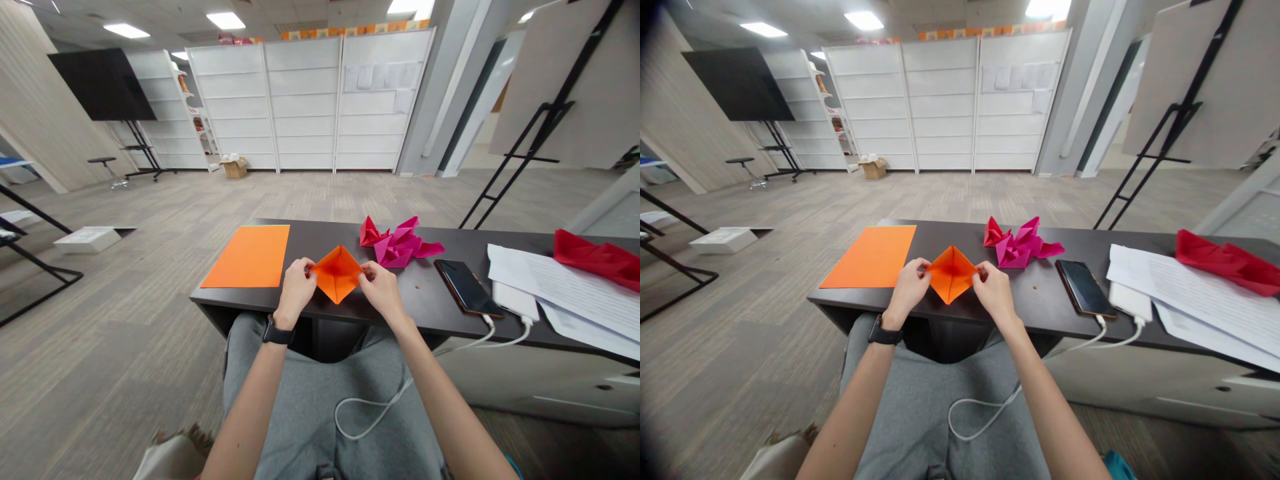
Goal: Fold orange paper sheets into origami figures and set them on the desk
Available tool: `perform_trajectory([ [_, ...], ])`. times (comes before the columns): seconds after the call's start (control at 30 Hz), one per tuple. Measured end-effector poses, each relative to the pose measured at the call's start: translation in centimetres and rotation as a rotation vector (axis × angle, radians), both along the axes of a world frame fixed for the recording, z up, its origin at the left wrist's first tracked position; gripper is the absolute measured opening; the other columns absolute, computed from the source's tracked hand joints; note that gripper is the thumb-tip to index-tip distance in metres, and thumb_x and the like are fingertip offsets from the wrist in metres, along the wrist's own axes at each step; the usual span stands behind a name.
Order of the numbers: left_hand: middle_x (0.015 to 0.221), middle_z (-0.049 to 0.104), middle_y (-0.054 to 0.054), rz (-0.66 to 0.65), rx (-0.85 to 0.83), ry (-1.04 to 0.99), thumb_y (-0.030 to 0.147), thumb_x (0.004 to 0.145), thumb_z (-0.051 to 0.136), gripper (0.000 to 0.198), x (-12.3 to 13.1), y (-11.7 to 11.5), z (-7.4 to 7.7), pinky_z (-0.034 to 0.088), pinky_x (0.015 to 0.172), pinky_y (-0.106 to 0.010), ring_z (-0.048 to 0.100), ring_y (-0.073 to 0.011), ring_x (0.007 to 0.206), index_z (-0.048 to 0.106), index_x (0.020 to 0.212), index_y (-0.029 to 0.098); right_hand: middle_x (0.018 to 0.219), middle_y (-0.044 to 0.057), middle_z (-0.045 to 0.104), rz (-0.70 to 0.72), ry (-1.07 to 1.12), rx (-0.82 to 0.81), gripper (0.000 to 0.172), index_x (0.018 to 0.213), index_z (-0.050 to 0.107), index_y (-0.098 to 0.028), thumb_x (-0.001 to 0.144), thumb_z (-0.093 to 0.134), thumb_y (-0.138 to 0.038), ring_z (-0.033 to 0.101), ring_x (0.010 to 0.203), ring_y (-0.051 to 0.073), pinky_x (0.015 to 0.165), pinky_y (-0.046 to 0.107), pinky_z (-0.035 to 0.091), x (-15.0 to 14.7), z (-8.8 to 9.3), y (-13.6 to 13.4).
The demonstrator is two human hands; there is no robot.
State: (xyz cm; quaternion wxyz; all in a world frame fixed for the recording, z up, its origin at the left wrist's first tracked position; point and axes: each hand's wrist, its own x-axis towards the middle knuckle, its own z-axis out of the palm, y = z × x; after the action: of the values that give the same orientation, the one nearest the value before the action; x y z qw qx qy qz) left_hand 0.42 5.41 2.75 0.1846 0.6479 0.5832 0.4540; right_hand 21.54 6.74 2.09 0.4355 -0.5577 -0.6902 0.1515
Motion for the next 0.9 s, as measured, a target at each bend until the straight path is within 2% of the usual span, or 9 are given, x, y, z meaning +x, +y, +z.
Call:
perform_trajectory([
  [0.13, 0.105, 0.067, -0.005, -0.112, 0.041, -0.007, -0.007, 0.076, 0.047, 0.040, -0.4, 0.0, -0.1, 0.055, 0.083, -0.028, 0.068, -0.0154, 0.090, 0.066, 0.100, 0.019, 0.070, 0.001, 0.068, 0.041, -0.042, 0.005, 0.013, 0.078, 0.063, -0.022, 0.080, 0.050, -0.023, 0.065, 0.066, 0.019, 0.066, 0.031, 0.048, 0.3, -0.1, 0.1],
  [0.3, 0.098, 0.071, -0.005, -0.175, 0.042, 0.006, 0.010, 0.085, 0.059, 0.016, -0.8, 0.1, -0.4, 0.056, 0.076, -0.027, 0.068, -0.0183, 0.091, 0.069, 0.093, 0.020, 0.078, 0.002, 0.066, 0.071, -0.073, 0.044, 0.012, 0.080, 0.062, -0.021, 0.078, 0.050, -0.019, 0.063, 0.074, 0.020, 0.073, 0.033, 0.050, 0.8, -0.9, 0.8],
  [0.37, 0.099, 0.071, -0.005, -0.174, 0.051, 0.024, 0.010, 0.086, 0.058, 0.018, -1.0, 0.2, -0.6, 0.056, 0.075, -0.027, 0.068, -0.0186, 0.093, 0.069, 0.096, 0.020, 0.085, 0.004, 0.065, 0.098, -0.076, 0.057, 0.022, 0.091, 0.064, -0.019, 0.076, 0.049, -0.015, 0.064, 0.078, 0.019, 0.077, 0.034, 0.051, 1.0, -1.3, 1.1],
  [0.43, 0.101, 0.071, -0.006, -0.169, 0.062, 0.051, 0.004, 0.085, 0.053, 0.026, -1.2, 0.3, -1.0, 0.056, 0.077, -0.028, 0.068, -0.0185, 0.095, 0.068, 0.099, 0.020, 0.093, 0.004, 0.065, 0.135, -0.077, 0.061, 0.038, 0.106, 0.066, -0.019, 0.075, 0.047, -0.009, 0.064, 0.082, 0.018, 0.081, 0.034, 0.052, 1.2, -1.7, 1.1],
  [0.5, 0.102, 0.070, -0.006, -0.174, 0.072, 0.090, -0.001, 0.082, 0.049, 0.032, -1.4, 0.4, -1.3, 0.056, 0.082, -0.030, 0.067, -0.0186, 0.097, 0.068, 0.098, 0.019, 0.099, 0.005, 0.064, 0.185, -0.108, 0.070, 0.047, 0.115, 0.068, -0.021, 0.078, 0.043, -0.006, 0.065, 0.087, 0.018, 0.083, 0.033, 0.052, 1.3, -2.0, 1.1],
  [0.67, 0.099, 0.070, -0.005, -0.223, 0.088, 0.180, -0.004, 0.080, 0.048, 0.034, -2.1, 0.5, -1.9, 0.053, 0.094, -0.035, 0.066, -0.0191, 0.096, 0.071, 0.089, 0.019, 0.103, 0.007, 0.062, 0.239, -0.232, 0.102, 0.049, 0.113, 0.075, -0.024, 0.085, 0.039, -0.005, 0.063, 0.092, 0.019, 0.087, 0.035, 0.053, 1.5, -2.6, 0.8],
  [0.9, 0.106, 0.071, -0.005, -0.350, 0.107, 0.255, -0.001, 0.086, 0.046, 0.035, -3.0, 0.8, -2.0, 0.052, 0.096, -0.033, 0.067, -0.0179, 0.101, 0.073, 0.092, 0.020, 0.107, 0.010, 0.062, 0.286, -0.323, 0.101, 0.047, 0.110, 0.076, -0.019, 0.085, 0.040, -0.003, 0.064, 0.099, 0.020, 0.093, 0.037, 0.054, 1.5, -2.8, 0.7],
])
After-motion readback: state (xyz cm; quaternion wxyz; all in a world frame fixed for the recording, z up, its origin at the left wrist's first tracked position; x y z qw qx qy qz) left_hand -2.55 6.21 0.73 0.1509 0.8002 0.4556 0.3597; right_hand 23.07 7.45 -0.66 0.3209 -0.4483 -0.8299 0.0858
